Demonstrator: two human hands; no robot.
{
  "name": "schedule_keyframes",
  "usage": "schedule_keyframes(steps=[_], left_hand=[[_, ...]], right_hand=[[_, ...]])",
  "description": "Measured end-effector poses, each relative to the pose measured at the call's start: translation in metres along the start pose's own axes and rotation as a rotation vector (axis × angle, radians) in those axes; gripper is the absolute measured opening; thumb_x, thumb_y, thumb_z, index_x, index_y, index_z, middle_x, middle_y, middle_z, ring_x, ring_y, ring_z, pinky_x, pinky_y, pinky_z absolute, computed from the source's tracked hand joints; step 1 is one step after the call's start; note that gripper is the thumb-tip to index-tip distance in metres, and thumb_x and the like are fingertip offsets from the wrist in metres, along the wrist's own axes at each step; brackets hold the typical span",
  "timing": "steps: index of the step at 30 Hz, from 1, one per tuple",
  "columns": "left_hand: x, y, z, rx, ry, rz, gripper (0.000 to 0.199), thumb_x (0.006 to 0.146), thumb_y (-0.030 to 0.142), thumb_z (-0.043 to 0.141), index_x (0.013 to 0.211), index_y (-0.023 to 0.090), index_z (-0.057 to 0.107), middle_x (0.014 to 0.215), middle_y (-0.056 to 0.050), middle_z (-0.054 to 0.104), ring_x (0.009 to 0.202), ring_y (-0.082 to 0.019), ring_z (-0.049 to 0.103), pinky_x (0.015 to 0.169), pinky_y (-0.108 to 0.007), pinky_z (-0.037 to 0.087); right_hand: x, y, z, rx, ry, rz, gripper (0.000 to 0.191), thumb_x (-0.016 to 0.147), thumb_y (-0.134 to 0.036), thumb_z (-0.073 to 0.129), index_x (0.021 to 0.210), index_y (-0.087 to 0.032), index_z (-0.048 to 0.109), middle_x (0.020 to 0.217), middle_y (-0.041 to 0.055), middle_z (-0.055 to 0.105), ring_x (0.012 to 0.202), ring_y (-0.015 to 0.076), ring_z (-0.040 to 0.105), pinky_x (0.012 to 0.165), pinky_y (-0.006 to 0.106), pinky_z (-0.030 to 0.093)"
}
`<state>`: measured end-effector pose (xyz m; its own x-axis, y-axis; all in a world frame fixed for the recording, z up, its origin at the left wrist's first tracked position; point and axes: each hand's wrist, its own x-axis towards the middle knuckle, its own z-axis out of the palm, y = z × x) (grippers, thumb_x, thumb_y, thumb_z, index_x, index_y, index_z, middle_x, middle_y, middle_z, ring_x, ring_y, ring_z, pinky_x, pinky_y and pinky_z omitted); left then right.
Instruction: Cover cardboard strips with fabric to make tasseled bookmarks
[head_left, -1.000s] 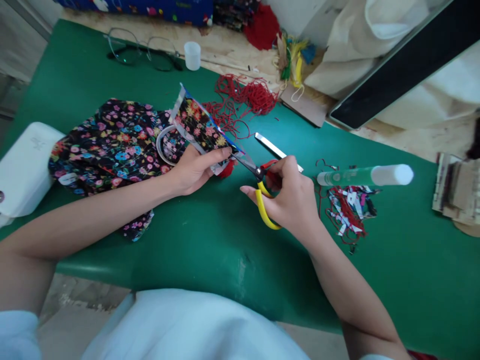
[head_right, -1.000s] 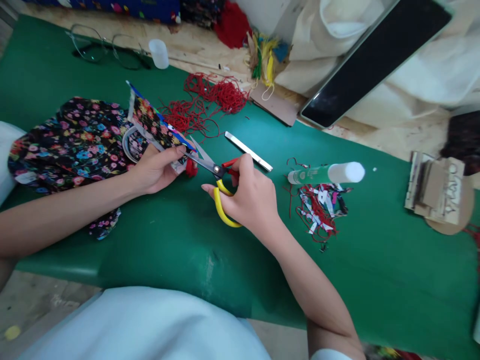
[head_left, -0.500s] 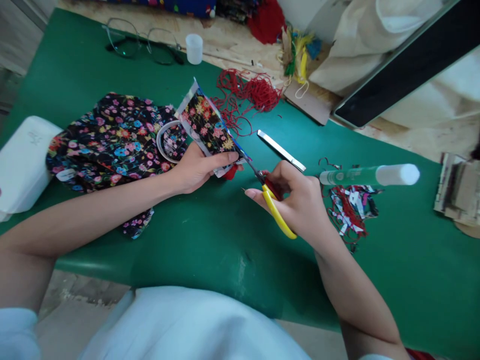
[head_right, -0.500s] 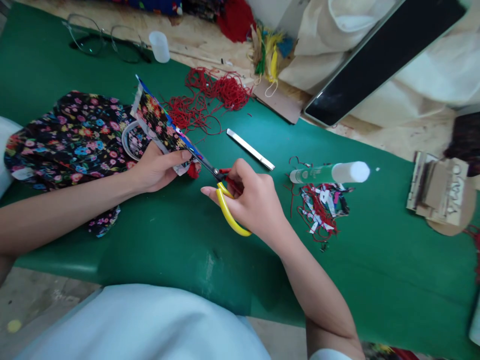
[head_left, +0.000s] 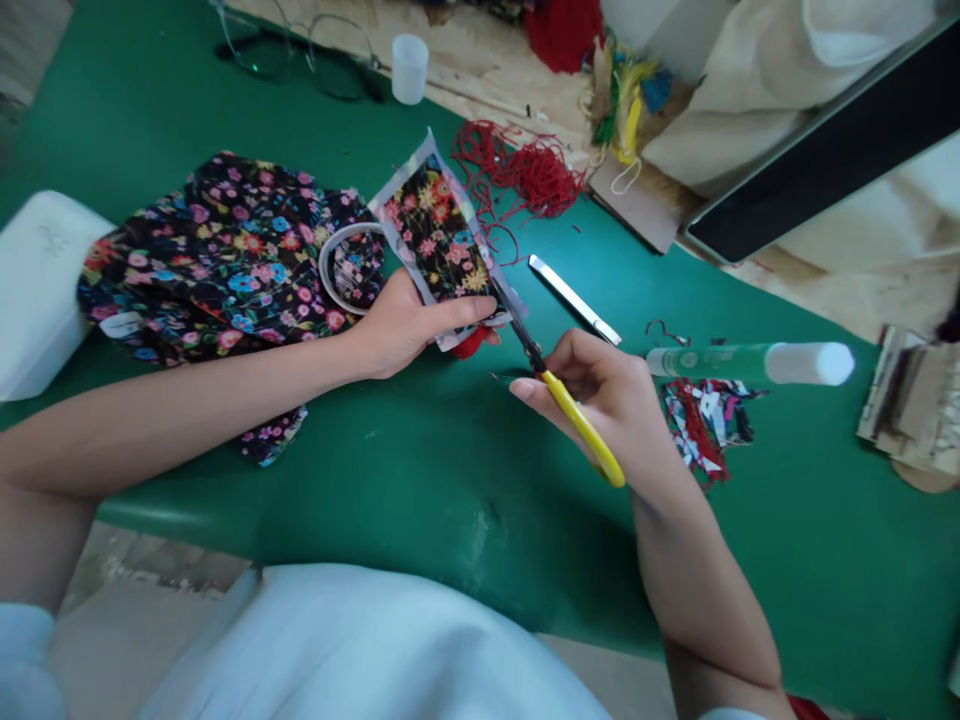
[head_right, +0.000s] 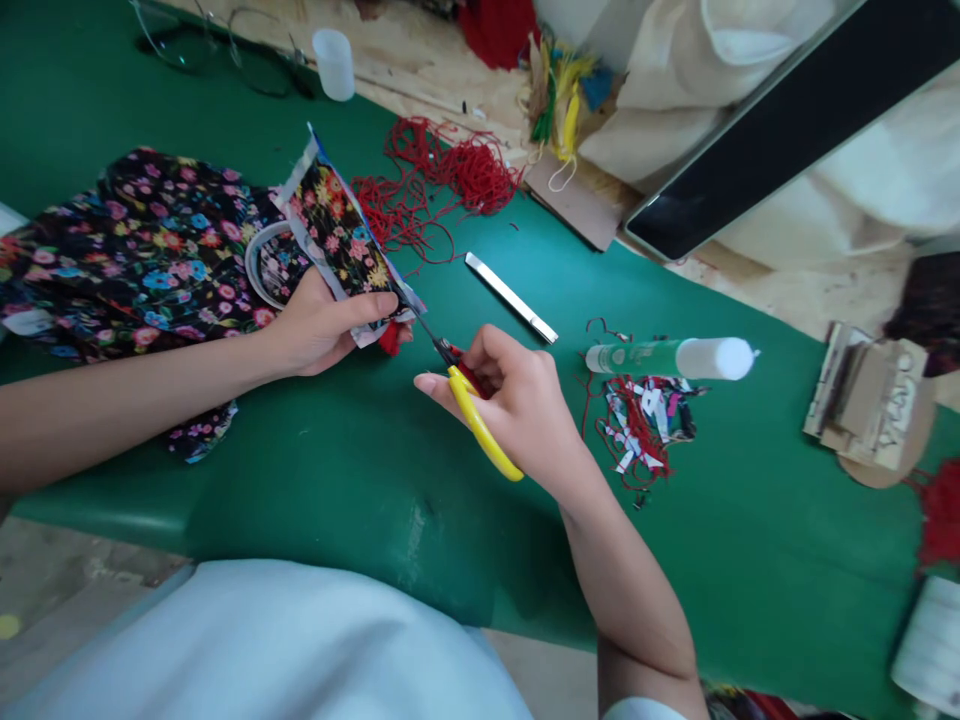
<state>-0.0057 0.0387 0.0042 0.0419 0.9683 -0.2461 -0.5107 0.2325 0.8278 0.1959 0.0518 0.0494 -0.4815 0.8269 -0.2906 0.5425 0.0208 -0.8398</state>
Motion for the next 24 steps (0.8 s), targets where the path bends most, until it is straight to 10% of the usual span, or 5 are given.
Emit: schedule_keyframes(steps=[24], left_hand=[[-0.008,-0.005,-0.012,0.169,-0.211,0.042,0.036,0.077,0.051,0.076,0.078,0.016,0.069,0.069,-0.004,0.072,0.057,-0.016,0.067,0.054,-0.027,0.057]], right_hand=[[-0.008,-0.006,-0.009,-0.065,-0.374,-0.076,0.056,0.085,-0.081,0.04,0.087,-0.026,0.035,0.068,-0.003,0.046,0.056,0.0122,0.038,0.047,0.027,0.032]])
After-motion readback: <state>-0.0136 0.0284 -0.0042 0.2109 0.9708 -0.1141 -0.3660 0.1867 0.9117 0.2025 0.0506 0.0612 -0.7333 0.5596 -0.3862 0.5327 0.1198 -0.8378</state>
